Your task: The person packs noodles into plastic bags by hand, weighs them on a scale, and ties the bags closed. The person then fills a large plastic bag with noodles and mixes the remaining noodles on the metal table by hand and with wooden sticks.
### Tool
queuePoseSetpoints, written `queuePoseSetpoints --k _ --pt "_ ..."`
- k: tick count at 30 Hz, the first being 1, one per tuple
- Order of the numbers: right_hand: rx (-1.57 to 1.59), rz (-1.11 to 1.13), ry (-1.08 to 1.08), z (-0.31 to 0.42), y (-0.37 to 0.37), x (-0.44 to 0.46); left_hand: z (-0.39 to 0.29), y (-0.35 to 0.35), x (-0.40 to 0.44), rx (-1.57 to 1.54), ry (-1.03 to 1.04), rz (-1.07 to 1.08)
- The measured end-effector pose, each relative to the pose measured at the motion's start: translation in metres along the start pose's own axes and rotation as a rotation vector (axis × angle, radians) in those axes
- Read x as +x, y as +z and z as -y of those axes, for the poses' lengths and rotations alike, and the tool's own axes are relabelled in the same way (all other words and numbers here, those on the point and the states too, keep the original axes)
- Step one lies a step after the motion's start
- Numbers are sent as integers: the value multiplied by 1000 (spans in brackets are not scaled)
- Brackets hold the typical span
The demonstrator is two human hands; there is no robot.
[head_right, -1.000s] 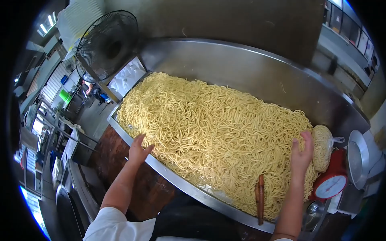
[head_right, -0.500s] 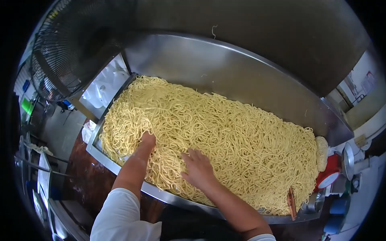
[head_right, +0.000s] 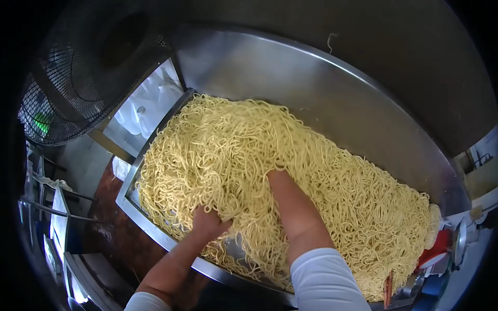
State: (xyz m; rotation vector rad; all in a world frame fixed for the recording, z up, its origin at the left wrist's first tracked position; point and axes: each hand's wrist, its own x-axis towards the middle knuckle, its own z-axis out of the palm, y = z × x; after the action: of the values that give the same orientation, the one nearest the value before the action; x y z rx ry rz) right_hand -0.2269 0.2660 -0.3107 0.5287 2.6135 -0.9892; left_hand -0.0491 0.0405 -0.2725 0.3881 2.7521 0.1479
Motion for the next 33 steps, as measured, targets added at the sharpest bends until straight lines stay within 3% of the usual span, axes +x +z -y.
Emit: queuePoseSetpoints --k 1,2,4,6,8,9,11,12,14,16,18,20,22,24,26,28,29,31,33 --pt "6 -10 -18 1 0 6 -6 1 -9 -111 20 -274" --pt "2 -17 -29 -2 0 4 -11 -1 -10 -92 28 -273" --pt "-14 -17 -50 -15 2 -9 -24 -10 -10 51 -11 57" --pt "-38 -8 -68 -28 5 -32 -23 -12 -1 43 -6 69" --pt "-69 11 -80 -43 10 -65 -17 -21 18 214 50 427" --pt "-89 18 -92 -53 10 -83 -9 -9 25 217 55 419" --pt "-137 42 -118 -67 8 -119 13 25 49 147 -116 98" --pt "-165 53 -138 -72 4 -137 23 38 62 143 -113 92" --pt "-181 50 -164 -52 -36 -174 36 49 85 49 -6 -169" --pt "359 111 -305 -3 -113 -229 14 7 62 -139 -79 -172" --pt "433 3 -400 -6 -122 -224 2 -16 42 -328 -154 -178" --pt "511 -117 -497 -12 -130 -218 -4 -37 31 51 7 134" --pt "43 30 -412 -27 -134 -220 -1 -52 15 60 101 169" --pt "7 84 -419 -67 -131 -236 18 -57 20 -64 -9 337" --pt "-41 139 -429 -102 -140 -258 33 -75 17 -127 23 360" --pt "359 254 -259 -127 -158 -284 38 -96 2 -197 78 370" --pt "359 232 -242 -141 -162 -296 36 -107 -7 -198 119 356" --pt "730 176 -6 -172 -168 -326 43 -109 -19 -216 138 268" --pt "645 112 -17 -203 -164 -341 38 -115 -25 -147 185 303"
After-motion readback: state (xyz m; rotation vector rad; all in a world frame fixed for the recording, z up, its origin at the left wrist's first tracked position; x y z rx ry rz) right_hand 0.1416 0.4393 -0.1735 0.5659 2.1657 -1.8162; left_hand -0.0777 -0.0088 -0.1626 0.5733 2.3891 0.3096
